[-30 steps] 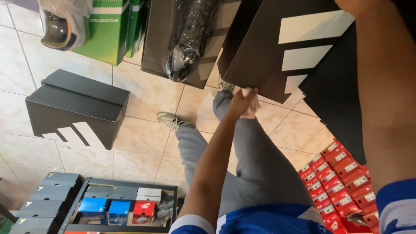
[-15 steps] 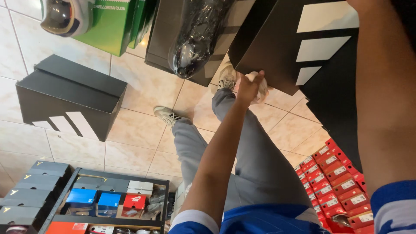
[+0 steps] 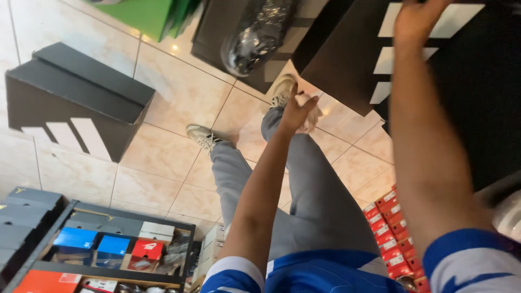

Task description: Cleaning and organizing shoe boxes and shoes using a cloth

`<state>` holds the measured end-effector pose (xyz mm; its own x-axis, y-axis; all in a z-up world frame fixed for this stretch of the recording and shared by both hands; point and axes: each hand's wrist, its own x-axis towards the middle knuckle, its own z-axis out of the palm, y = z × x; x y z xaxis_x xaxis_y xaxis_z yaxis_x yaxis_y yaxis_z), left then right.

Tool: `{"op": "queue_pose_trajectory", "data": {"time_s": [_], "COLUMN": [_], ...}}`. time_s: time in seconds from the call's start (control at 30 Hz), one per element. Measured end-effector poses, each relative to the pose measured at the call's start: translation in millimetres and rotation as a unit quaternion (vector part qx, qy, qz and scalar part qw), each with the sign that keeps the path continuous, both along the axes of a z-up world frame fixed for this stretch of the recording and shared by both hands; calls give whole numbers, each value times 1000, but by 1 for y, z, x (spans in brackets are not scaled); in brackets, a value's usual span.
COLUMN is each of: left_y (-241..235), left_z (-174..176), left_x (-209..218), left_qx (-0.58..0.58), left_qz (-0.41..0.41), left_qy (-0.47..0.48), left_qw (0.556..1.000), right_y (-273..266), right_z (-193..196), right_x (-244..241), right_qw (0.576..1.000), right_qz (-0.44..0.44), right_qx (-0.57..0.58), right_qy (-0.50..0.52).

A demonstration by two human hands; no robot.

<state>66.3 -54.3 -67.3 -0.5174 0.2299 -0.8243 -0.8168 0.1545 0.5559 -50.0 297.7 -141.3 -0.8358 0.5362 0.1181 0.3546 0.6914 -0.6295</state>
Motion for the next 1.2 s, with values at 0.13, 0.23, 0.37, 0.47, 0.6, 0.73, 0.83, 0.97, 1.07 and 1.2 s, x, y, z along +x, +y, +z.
{"op": "queue_pose_trajectory", "data": {"time_s": [0.13,0.23,0.37,0.47,0.6,0.73,0.83,0.97,1.07,1.2], "left_y": [-66,-121,-186,-232,-300,-393,-460,-536,-572,-634], "left_z": [63,72,124,142,135,146,137,43,-10,-54], "left_x": [2,34,61,79,112,122,132,139,144,124], "left_qx": [-2,30,22,87,206,186,151,-85,-253,-468], "left_qz": [143,285,361,422,510,501,466,498,491,395], "left_qy": [-69,-4,56,78,66,121,146,164,153,129], "left_qw": [987,958,931,899,833,837,859,847,819,780], "right_y": [-187,-293,-395,-463,-552,-641,-702,-780,-821,-873], "right_z": [125,164,200,220,237,226,207,197,171,67], "right_x": [35,85,155,176,177,174,163,117,91,55], "right_qw": [995,978,903,831,810,812,805,792,772,702], "right_qz": [37,121,331,465,516,526,535,566,605,700], "right_qx": [-95,-159,-275,-302,-274,-251,-253,-225,-156,-87], "right_qy": [11,57,1,-48,-45,-36,-41,45,115,96]}}
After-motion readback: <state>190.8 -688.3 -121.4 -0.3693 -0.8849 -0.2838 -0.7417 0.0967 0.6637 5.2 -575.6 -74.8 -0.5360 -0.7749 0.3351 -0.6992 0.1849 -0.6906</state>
